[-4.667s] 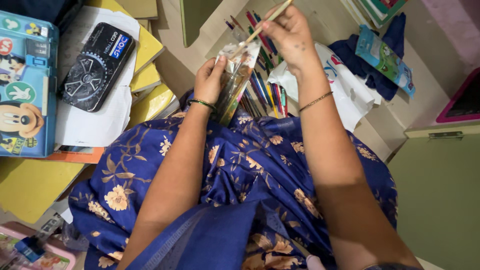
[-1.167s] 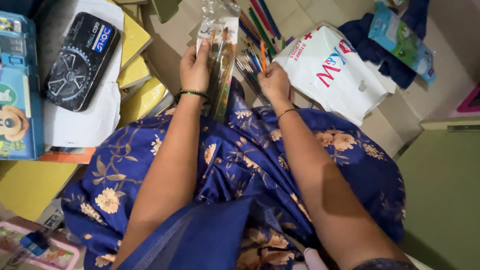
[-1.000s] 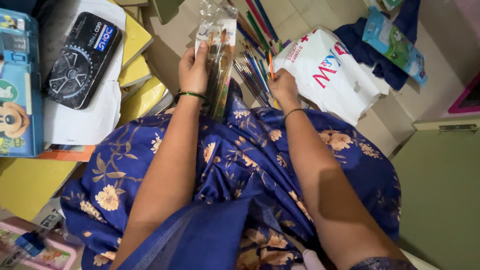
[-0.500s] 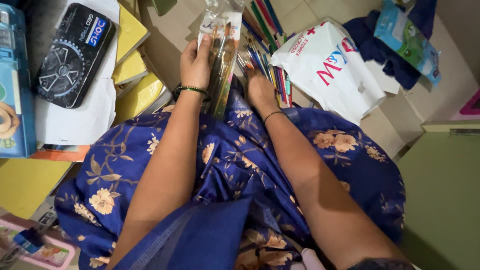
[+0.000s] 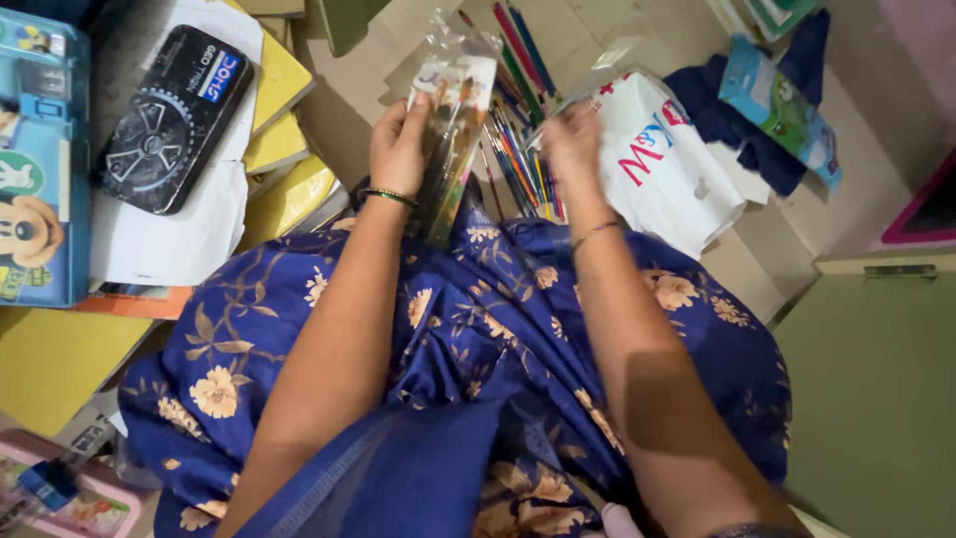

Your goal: The person sits on the floor and organizes stationery items. They pick up colored pencils and paintbrushes, place them into a plastic sleeve, and arrange them on the floor.

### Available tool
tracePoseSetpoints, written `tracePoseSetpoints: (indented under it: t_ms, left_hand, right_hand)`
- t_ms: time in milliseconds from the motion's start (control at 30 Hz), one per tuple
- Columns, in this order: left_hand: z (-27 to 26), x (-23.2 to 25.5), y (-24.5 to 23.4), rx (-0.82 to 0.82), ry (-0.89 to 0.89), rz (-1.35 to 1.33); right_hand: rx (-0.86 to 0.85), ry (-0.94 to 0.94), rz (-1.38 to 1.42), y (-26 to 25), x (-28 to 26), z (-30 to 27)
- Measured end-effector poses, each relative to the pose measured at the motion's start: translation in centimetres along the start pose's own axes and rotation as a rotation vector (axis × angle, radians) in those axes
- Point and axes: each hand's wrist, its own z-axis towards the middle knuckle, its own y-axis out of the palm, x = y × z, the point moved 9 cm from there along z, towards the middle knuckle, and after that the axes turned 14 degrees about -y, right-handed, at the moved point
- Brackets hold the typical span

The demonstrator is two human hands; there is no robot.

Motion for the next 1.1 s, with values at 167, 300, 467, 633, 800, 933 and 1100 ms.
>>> tracePoseSetpoints:
  t_ms: [167, 300, 467, 633, 800, 933, 1100]
  left_hand:
    - [-1.0, 0.3, 1.2, -0.094, 0.052, -0.025]
    - [-1.9, 1.0, 1.9, -0.159, 0.104, -0.046]
    - [-2.0, 0.8, 1.9, -0.144, 0.092, -0.012]
    - [-2.4, 1.0, 2.3, -0.146, 0.046, -0.007]
    - [-2.8, 1.9, 2.3, -0.129, 0.098, 0.057]
    - [-2.8, 2.4, 2.5, -0.130, 0.124, 0.045]
    - [-2.7, 1.7, 2.3, -0.120, 0.039, 0.047]
  right_hand:
    - [0.046, -0.302, 0.521, -1.2, -17.8, 3.8]
    - [-0.057, -0.423, 0.356, 2.1, -24.2, 3.8]
    - [-0.341, -0.398, 0.192, 6.5, -25.1, 3.1]
    - [-0.486, -0.253, 0.135, 9.1, -23.6, 2.8]
    - [-0.581, -0.119, 0.133, 10.5, -21.5, 2.5]
    - [-0.723, -0.205, -0.034, 12.3, -20.2, 0.7]
    - [-0.495, -0.228, 0.034, 9.4, -20.4, 3.3]
